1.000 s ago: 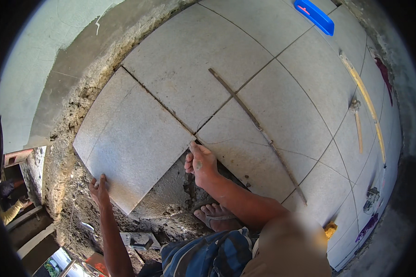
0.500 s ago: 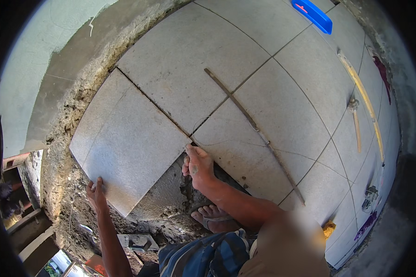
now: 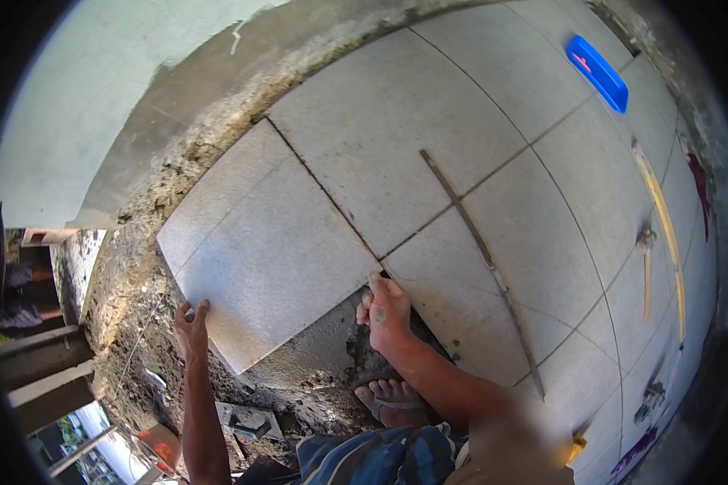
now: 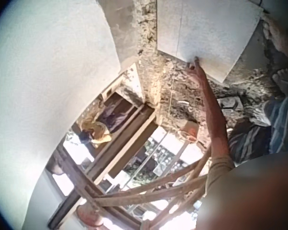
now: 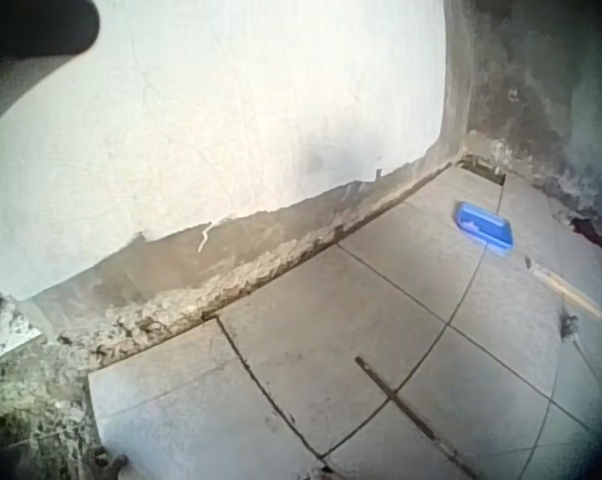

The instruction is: The person is leveling wet cement and laying a floor tile.

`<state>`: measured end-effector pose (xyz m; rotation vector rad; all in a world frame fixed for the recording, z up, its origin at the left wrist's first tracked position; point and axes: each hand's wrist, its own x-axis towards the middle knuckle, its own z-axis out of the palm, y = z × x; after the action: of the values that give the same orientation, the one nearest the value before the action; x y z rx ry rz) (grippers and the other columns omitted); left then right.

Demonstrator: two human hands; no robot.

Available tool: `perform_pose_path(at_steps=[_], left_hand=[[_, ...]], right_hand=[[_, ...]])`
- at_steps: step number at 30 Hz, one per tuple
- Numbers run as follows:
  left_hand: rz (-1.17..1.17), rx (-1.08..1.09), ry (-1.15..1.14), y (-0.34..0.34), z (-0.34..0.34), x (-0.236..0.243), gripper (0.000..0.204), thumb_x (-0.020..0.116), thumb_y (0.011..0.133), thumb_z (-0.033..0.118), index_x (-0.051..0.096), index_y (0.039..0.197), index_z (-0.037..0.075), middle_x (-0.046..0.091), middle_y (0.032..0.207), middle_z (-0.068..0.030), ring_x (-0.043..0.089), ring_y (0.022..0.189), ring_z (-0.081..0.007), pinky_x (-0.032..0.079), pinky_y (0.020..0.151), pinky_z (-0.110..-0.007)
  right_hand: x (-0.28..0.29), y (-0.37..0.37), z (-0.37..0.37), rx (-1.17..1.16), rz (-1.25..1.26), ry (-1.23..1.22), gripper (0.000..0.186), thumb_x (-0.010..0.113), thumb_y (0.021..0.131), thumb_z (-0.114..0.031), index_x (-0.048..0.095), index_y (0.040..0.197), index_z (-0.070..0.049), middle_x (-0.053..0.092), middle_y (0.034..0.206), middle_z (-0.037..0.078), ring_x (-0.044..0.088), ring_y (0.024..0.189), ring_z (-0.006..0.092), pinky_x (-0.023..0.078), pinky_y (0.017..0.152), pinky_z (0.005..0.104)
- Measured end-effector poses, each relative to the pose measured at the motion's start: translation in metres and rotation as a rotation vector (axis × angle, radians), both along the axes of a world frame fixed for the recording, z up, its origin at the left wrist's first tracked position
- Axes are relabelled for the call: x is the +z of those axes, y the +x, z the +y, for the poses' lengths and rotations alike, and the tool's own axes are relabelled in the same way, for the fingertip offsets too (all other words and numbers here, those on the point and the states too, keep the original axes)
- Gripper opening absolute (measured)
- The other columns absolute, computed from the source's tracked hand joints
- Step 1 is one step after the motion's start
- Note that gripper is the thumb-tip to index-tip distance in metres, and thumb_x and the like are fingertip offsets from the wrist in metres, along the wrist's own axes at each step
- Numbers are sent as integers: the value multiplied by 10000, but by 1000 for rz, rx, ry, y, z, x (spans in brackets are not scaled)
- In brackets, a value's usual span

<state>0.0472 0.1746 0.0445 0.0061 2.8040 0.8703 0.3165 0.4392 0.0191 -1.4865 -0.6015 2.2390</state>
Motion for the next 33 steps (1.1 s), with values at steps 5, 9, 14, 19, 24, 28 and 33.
perform_pose_path(at_steps=[5,9,14,19,24,28,33], left_hand=[[58,-15,-158,0,2,5,678,806,780,467,658,1252,4,699,886,-126,644,796,-234,506,719,-397],[65,-22,-233,1,4,8,706,794,780,498,656,1264,2,680,838,-106,631,760,-220,501,710,-392],[47,-31,-269,1,5,11,737,786,777,522,650,1280,0,682,839,-103,634,766,-212,501,712,-384],[90,-23,-253,2,5,10,684,788,786,498,670,1240,0,658,821,-116,615,750,-250,489,701,-417],[42,-21,-229,0,5,9,701,801,778,488,662,1253,-8,677,856,-145,640,785,-273,501,719,-417],[71,19,-214,1,4,10,701,807,778,488,659,1267,7,690,900,-156,662,806,-289,518,720,-413],[28,-18,-261,2,2,13,709,787,792,511,644,1275,11,684,1016,-161,669,896,-297,522,777,-421]], right_hand=[[-1,0,0,-21,-10,-44,278,564,1022,-346,519,890,-106,454,598,-15,477,447,151,379,420,312],[-4,0,-1,3,-14,-1,297,557,1025,-360,481,849,-133,454,600,-22,482,452,146,381,423,308],[-5,3,-1,42,15,48,315,550,1029,-374,473,843,-132,442,595,-29,490,460,138,386,430,302],[-3,6,-1,84,-39,62,269,534,1040,-347,504,903,-117,436,601,-34,483,474,138,399,435,298],[-7,6,-1,112,-41,102,310,525,1035,-377,463,846,-138,410,595,-31,484,463,139,396,438,300],[-14,9,0,124,-61,108,290,508,1036,-364,464,851,-146,404,596,-30,473,456,142,399,434,302],[-20,12,2,106,-56,104,273,535,1028,-362,520,892,-126,432,596,-28,466,444,148,407,416,319]])
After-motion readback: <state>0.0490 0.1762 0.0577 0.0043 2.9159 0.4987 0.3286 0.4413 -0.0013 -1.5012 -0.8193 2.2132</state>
